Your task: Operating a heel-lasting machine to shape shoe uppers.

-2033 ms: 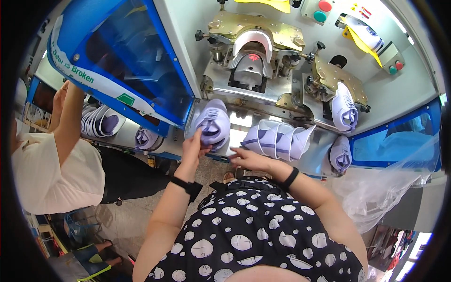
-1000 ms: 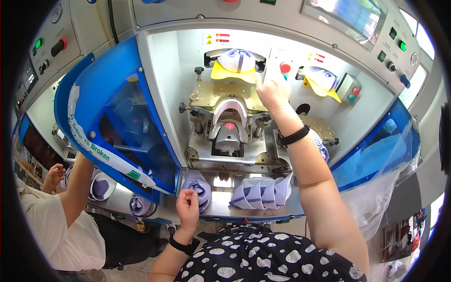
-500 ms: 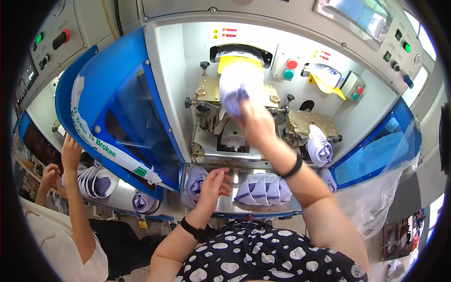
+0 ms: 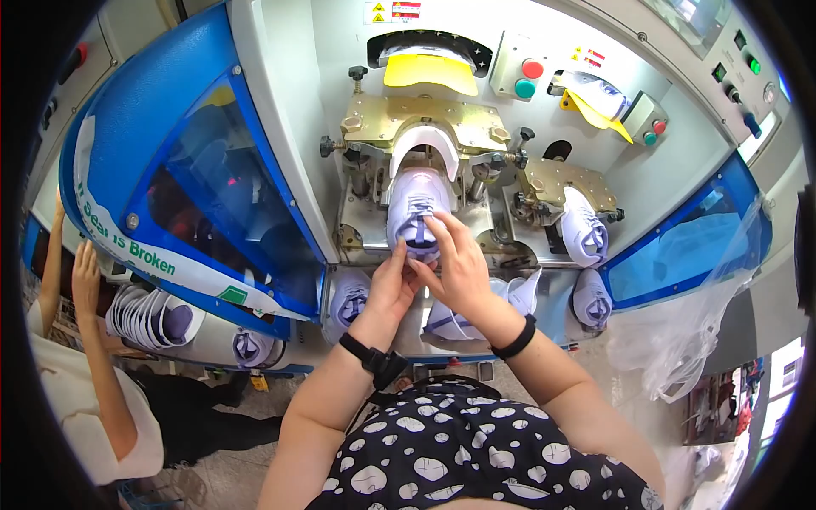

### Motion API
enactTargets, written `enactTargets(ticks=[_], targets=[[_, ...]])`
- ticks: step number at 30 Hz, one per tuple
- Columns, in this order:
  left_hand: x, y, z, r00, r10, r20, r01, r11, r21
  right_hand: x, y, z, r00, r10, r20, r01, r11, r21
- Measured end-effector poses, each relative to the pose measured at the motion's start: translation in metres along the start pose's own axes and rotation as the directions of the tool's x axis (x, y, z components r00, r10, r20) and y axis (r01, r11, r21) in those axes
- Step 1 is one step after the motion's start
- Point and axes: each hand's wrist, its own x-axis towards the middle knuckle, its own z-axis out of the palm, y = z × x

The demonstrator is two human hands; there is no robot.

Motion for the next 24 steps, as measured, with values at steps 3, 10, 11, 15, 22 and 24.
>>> enactTargets(ticks=[3,10,11,15,22,24], targets=[[0.004,-0.002,0.008,0.997,0.013,-0.072,-0.018,0.998,-0.061,0.016,0.004,0.007,0.997,-0.031,0.068,0.034,0.998,-0.05],[0.002,-0.002,0.009,0.987,0.011,-0.161,-0.015,1.0,-0.022,0.017,0.014,0.02,0.986,0.001,0.167,0.017,0.995,-0.103],[0.002,-0.001,0.008,0.983,-0.018,-0.183,0.017,1.0,-0.007,0.017,0.014,0.02,0.986,0.012,0.168,0.008,0.993,-0.114],[0.004,0.0,0.009,0.987,-0.005,-0.16,0.007,1.0,0.012,0.018,0.012,0.017,0.985,0.017,0.17,0.0,0.995,-0.1],[0.005,-0.007,0.003,0.979,0.053,-0.196,-0.047,0.998,0.036,0.036,0.018,0.017,0.981,-0.025,0.193,0.047,0.993,-0.108],[0.006,-0.007,0.002,0.979,0.05,-0.197,-0.038,0.997,0.06,0.045,0.023,0.019,0.979,-0.039,0.201,0.066,0.99,-0.127]])
